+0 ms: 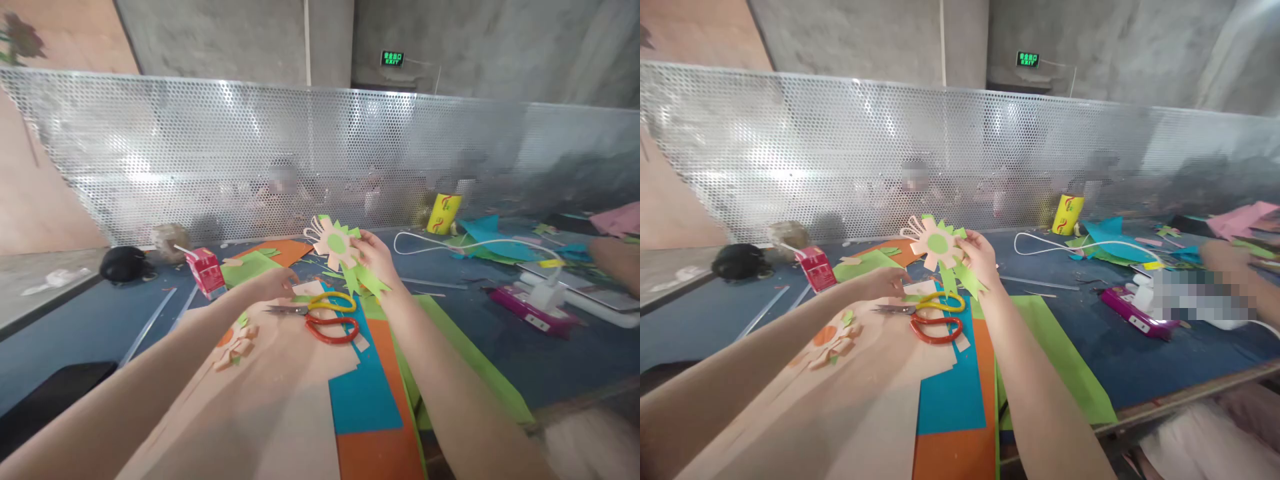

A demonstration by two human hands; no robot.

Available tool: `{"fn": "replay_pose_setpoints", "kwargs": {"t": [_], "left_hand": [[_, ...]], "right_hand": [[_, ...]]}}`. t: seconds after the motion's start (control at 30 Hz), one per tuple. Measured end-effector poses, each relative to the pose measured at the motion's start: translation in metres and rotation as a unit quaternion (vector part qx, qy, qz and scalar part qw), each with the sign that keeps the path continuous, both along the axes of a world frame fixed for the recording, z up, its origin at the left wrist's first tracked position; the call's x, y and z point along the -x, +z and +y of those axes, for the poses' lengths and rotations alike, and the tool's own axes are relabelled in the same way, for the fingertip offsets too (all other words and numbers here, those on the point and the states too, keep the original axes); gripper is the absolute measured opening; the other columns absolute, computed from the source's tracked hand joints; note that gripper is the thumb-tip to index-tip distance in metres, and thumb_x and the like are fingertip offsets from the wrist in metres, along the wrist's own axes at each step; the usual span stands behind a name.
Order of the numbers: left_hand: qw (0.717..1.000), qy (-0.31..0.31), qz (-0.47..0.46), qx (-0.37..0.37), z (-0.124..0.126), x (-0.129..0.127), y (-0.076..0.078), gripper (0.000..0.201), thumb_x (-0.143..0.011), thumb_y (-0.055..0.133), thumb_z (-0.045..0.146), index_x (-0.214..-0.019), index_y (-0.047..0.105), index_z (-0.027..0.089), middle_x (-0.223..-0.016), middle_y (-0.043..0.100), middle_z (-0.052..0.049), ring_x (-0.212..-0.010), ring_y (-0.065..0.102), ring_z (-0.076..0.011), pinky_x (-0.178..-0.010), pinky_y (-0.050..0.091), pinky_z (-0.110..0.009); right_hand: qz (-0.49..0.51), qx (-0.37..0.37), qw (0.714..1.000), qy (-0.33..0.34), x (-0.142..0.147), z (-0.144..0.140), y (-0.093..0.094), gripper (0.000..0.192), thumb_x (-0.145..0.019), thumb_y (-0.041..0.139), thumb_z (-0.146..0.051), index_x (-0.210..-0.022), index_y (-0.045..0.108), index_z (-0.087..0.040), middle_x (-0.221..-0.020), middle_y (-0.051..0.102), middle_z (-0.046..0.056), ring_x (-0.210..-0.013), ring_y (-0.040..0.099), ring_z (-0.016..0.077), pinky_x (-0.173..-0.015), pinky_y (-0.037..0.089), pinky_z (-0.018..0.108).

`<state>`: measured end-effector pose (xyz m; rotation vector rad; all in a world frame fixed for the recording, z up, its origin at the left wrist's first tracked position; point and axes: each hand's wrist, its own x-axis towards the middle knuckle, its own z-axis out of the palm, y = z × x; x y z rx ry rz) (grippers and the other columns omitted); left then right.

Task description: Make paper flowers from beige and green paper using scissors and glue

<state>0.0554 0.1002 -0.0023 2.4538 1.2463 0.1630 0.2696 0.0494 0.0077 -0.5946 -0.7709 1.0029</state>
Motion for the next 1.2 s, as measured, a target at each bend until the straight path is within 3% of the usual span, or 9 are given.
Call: {"fn": "replay_pose_setpoints", "kwargs": {"t": [0.13, 0.23, 0.37, 0.5, 0.63, 0.87, 1.03, 1.2], "left_hand": [[0.999, -0.041, -0.006, -0.013, -0.011, 0.020, 0.017, 0.038, -0.070, 0.047, 0.015, -0.108, 0.052, 0.013, -0.085, 0.068, -0.003, -0.078, 0.059, -0.0152, -0.068, 0.041, -0.022], [0.997, -0.071, 0.014, -0.030, -0.022, 0.029, 0.022, 0.039, -0.072, 0.045, 0.015, -0.111, 0.052, 0.015, -0.087, 0.068, -0.002, -0.082, 0.058, -0.0151, -0.070, 0.039, -0.022], [0.992, -0.100, 0.032, -0.068, -0.036, 0.035, 0.018, 0.048, -0.076, 0.046, 0.017, -0.123, 0.042, 0.023, -0.086, 0.069, 0.003, -0.085, 0.057, -0.0155, -0.073, 0.038, -0.023], [0.981, -0.129, 0.068, -0.131, -0.045, 0.040, 0.009, 0.050, -0.080, 0.044, 0.023, -0.129, 0.034, 0.026, -0.091, 0.067, 0.001, -0.088, 0.057, -0.0173, -0.075, 0.039, -0.025], [0.968, -0.124, 0.110, -0.189, -0.047, 0.040, 0.004, 0.046, -0.083, 0.041, 0.025, -0.128, 0.035, 0.028, -0.093, 0.065, -0.001, -0.085, 0.056, -0.0180, -0.075, 0.040, -0.028], [0.957, -0.108, 0.141, -0.228, -0.053, 0.037, 0.002, 0.046, -0.082, 0.041, 0.019, -0.128, 0.036, 0.023, -0.091, 0.060, -0.006, -0.084, 0.055, -0.0185, -0.075, 0.041, -0.029], [0.965, -0.079, 0.138, -0.207, -0.055, 0.033, 0.001, 0.052, -0.081, 0.039, 0.016, -0.131, 0.030, 0.024, -0.089, 0.059, -0.004, -0.084, 0.055, -0.0185, -0.072, 0.041, -0.028], [0.982, -0.051, 0.111, -0.144, -0.053, 0.030, -0.001, 0.065, -0.077, 0.039, 0.011, -0.136, 0.014, 0.021, -0.088, 0.061, -0.002, -0.079, 0.054, -0.0161, -0.070, 0.040, -0.026]], "right_hand": [[-0.008, -0.005, 1.000, 0.010, 0.002, -0.002, 0.000, 0.029, -0.049, 0.072, -0.017, -0.073, 0.055, -0.019, -0.062, 0.060, -0.006, -0.054, 0.057, 0.0080, -0.049, 0.047, 0.019], [-0.023, -0.004, 1.000, 0.013, 0.002, -0.001, 0.000, 0.028, -0.050, 0.072, -0.016, -0.072, 0.055, -0.019, -0.061, 0.059, -0.006, -0.055, 0.057, 0.0078, -0.050, 0.047, 0.019], [-0.014, -0.019, 1.000, 0.016, 0.001, 0.000, -0.001, 0.027, -0.050, 0.072, -0.016, -0.071, 0.056, -0.020, -0.062, 0.060, -0.006, -0.056, 0.058, 0.0081, -0.052, 0.048, 0.020], [-0.016, 0.001, 1.000, 0.015, 0.000, 0.001, -0.002, 0.029, -0.048, 0.073, -0.016, -0.072, 0.056, -0.019, -0.059, 0.061, -0.006, -0.054, 0.058, 0.0079, -0.050, 0.048, 0.019], [-0.007, 0.003, 1.000, 0.025, 0.000, 0.002, -0.003, 0.031, -0.047, 0.073, -0.015, -0.072, 0.056, -0.020, -0.059, 0.061, -0.006, -0.056, 0.059, 0.0092, -0.052, 0.049, 0.021], [-0.022, 0.007, 0.999, 0.030, 0.000, 0.003, -0.003, 0.030, -0.048, 0.072, -0.016, -0.072, 0.056, -0.020, -0.059, 0.060, -0.006, -0.054, 0.058, 0.0093, -0.050, 0.048, 0.021], [-0.020, -0.002, 0.999, 0.026, -0.001, 0.005, -0.005, 0.030, -0.047, 0.073, -0.015, -0.072, 0.057, -0.020, -0.059, 0.060, -0.006, -0.056, 0.059, 0.0099, -0.053, 0.048, 0.022], [-0.016, 0.003, 1.000, 0.027, -0.001, 0.006, -0.005, 0.032, -0.045, 0.074, -0.016, -0.071, 0.057, -0.020, -0.059, 0.060, -0.006, -0.055, 0.058, 0.0098, -0.052, 0.048, 0.022]]}}
